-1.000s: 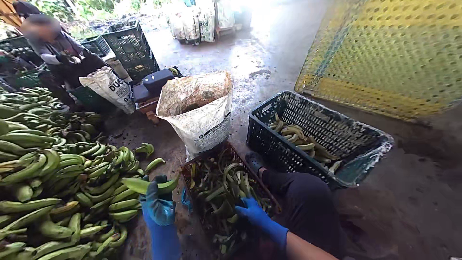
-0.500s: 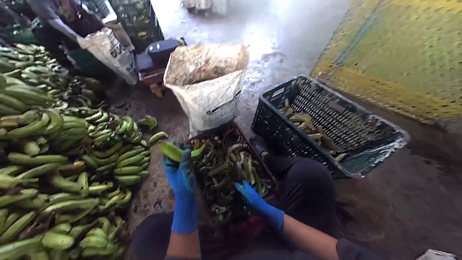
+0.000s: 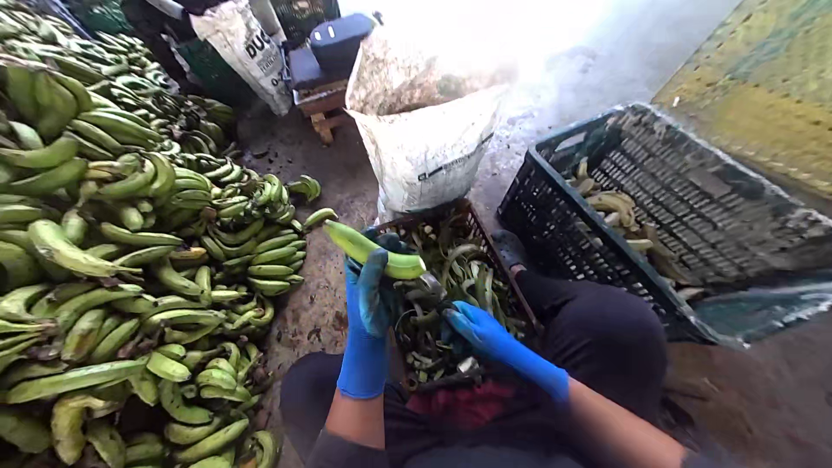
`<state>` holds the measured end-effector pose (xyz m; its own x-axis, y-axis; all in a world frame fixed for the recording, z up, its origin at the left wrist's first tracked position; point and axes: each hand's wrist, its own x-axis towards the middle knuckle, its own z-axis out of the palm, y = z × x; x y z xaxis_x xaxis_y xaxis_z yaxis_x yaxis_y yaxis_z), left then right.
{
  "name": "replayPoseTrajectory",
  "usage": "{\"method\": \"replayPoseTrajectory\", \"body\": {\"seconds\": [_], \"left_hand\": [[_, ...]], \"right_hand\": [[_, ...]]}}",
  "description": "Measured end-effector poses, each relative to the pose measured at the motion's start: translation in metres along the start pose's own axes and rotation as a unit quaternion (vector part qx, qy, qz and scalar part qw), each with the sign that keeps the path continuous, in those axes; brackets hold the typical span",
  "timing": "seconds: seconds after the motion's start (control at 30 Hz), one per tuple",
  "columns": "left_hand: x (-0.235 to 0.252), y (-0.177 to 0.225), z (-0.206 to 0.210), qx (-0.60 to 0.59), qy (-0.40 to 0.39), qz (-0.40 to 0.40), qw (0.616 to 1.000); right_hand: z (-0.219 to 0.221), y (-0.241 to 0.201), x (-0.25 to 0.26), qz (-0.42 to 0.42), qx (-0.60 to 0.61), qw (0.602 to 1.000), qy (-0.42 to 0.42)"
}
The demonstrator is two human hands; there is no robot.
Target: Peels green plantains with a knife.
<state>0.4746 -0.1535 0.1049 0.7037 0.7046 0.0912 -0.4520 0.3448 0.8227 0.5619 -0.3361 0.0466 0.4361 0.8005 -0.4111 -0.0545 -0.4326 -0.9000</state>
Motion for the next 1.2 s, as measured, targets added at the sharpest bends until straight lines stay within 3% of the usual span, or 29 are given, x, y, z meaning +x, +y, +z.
{"method": "replayPoseTrajectory", "body": {"seconds": [0.07,0.13,0.17,0.23,0.3,0.4,0.47,0.57,0.63,0.77,0.83,0.93,1.03,1.1,1.2], "left_hand": [[0.01,0.01,-0.001,-0.037,-0.037,-0.065,0.997],[0.022,0.013,0.002,-0.041,-0.073,-0.102,0.991],[0.029,0.014,0.006,-0.021,-0.076,-0.107,0.991],[0.035,0.014,0.013,0.033,-0.057,-0.102,0.993],[0.039,0.009,0.011,0.083,-0.05,-0.067,0.993],[0.038,0.002,0.01,0.093,-0.098,-0.061,0.989],[0.031,-0.01,0.012,0.007,-0.131,-0.126,0.983],[0.027,-0.014,0.013,0.001,-0.161,-0.182,0.97],[0.032,-0.008,0.015,0.042,-0.119,-0.182,0.975],[0.047,-0.006,0.006,0.117,-0.036,-0.051,0.991],[0.047,-0.005,0.009,0.121,-0.034,-0.026,0.992],[0.035,-0.006,0.017,0.118,-0.127,-0.106,0.979],[0.035,-0.012,0.018,0.125,-0.198,-0.196,0.952],[0.04,-0.017,0.018,0.058,-0.165,-0.186,0.967],[0.044,-0.02,0.025,0.014,-0.048,-0.044,0.998]], "right_hand": [[-0.021,-0.025,-0.005,-0.066,0.043,0.997,-0.002],[-0.056,-0.045,0.012,-0.239,-0.033,0.969,0.054],[-0.074,-0.06,0.023,-0.309,-0.134,0.936,0.097],[-0.096,-0.078,0.04,-0.395,-0.331,0.835,0.193],[-0.092,-0.075,0.044,-0.446,-0.382,0.774,0.237],[-0.069,-0.064,0.041,-0.446,-0.379,0.777,0.23],[-0.075,-0.07,0.051,-0.42,-0.383,0.769,0.292],[-0.109,-0.089,0.074,-0.306,-0.385,0.782,0.383],[-0.114,-0.091,0.073,-0.28,-0.385,0.789,0.389],[-0.064,-0.064,0.046,-0.416,-0.359,0.787,0.281],[-0.054,-0.058,0.043,-0.427,-0.338,0.799,0.255],[-0.081,-0.068,0.061,-0.417,-0.355,0.766,0.336],[-0.114,-0.078,0.077,-0.351,-0.362,0.747,0.434],[-0.108,-0.077,0.069,-0.337,-0.359,0.759,0.426],[-0.069,-0.061,0.05,-0.44,-0.36,0.737,0.366]]}}
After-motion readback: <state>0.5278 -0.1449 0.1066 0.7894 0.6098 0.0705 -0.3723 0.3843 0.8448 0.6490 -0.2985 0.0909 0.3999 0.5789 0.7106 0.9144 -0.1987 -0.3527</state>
